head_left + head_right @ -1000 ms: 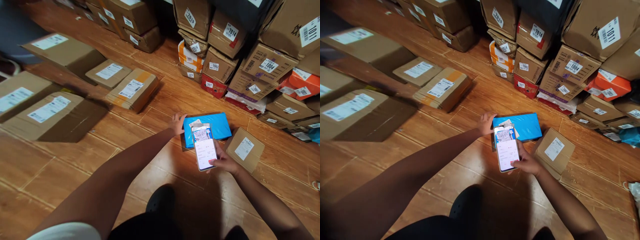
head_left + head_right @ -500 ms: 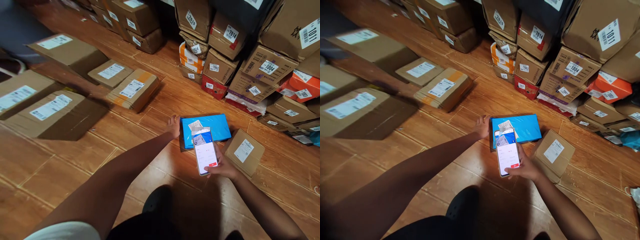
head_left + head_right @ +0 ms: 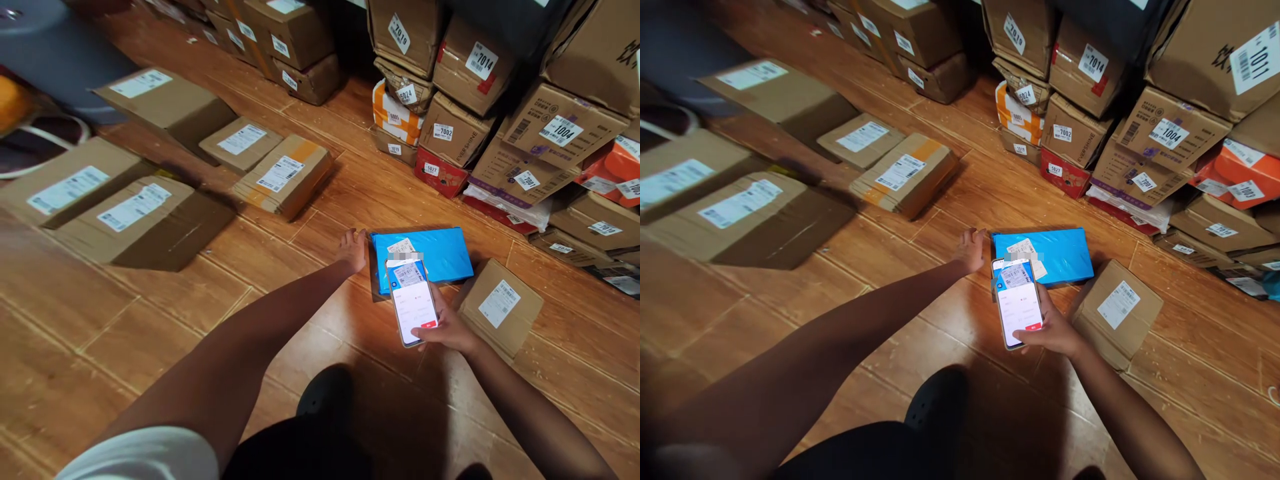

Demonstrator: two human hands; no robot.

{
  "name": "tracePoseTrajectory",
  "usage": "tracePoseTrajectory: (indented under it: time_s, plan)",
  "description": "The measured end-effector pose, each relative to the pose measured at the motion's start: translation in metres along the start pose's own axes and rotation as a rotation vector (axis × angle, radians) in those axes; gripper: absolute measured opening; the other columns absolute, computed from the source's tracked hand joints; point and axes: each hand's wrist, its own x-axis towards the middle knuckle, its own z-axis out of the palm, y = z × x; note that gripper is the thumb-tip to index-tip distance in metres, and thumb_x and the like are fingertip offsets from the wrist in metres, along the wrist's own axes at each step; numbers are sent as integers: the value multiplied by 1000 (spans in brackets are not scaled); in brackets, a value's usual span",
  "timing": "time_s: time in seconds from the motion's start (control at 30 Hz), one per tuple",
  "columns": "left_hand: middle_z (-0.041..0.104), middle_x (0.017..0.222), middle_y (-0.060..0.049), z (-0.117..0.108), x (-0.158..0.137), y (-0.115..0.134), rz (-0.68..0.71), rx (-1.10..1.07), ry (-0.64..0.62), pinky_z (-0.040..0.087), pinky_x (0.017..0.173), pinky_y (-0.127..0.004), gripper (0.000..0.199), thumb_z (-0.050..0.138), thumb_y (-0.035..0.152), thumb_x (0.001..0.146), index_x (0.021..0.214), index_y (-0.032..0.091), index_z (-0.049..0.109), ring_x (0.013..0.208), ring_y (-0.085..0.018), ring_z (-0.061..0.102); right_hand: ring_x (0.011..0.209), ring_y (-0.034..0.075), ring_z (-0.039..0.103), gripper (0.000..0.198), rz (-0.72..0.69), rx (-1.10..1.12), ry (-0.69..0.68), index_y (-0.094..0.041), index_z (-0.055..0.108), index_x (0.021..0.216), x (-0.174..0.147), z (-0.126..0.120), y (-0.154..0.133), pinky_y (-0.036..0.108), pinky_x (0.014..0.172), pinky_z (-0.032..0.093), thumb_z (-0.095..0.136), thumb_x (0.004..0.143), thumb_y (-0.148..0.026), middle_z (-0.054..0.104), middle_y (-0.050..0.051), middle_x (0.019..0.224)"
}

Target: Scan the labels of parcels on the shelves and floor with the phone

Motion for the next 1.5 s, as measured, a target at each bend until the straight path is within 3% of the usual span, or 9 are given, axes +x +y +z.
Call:
tracePoseTrajectory:
  time_s: [0.23, 0.5, 0.9, 1.3, 1.5]
  plan:
    - [36, 156, -22, -5, -2, -2, -5, -1, -17, 40, 113, -46, 87, 71, 6, 72, 151, 16, 35, 141, -39, 42, 85, 22, 69, 95, 2, 1, -4, -38, 33, 142, 2, 0, 0, 31, 53, 62, 90, 67, -29, 62, 6, 128]
    - [35, 157, -20, -3, -1, -5, -4, -11, -7, 41, 113, -48, 85, 70, 9, 74, 150, 20, 35, 142, -38, 41, 103, 31, 71, 97, 2, -26, -8, -37, 31, 145, 2, -1, 0, 34, 57, 64, 90, 69, -30, 57, 11, 139]
    - [36, 155, -20, -2, -3, -4, 4, 9, -14, 43, 112, -47, 84, 68, 10, 73, 151, 19, 37, 141, -38, 42, 96, 26, 70, 92, -23, -9, -11, -38, 39, 141, -2, 3, -7, 35, 56, 66, 91, 66, -28, 59, 8, 137]
    - [33, 158, -19, -14, -9, -1, 2, 39, -77, 40, 115, -44, 80, 67, 14, 79, 152, 18, 34, 144, -36, 39, 89, 24, 70, 105, -71, 34, -90, -38, 21, 153, -4, -8, 5, 40, 63, 66, 88, 72, -36, 57, 10, 136]
    - [32, 157, -21, -22, -17, 1, 9, 46, -115, 41, 115, -43, 73, 61, 15, 84, 152, 16, 35, 147, -35, 36, 85, 21, 67, 99, -38, 3, -10, -41, 29, 147, -6, -5, 4, 33, 57, 62, 91, 70, -36, 59, 6, 131]
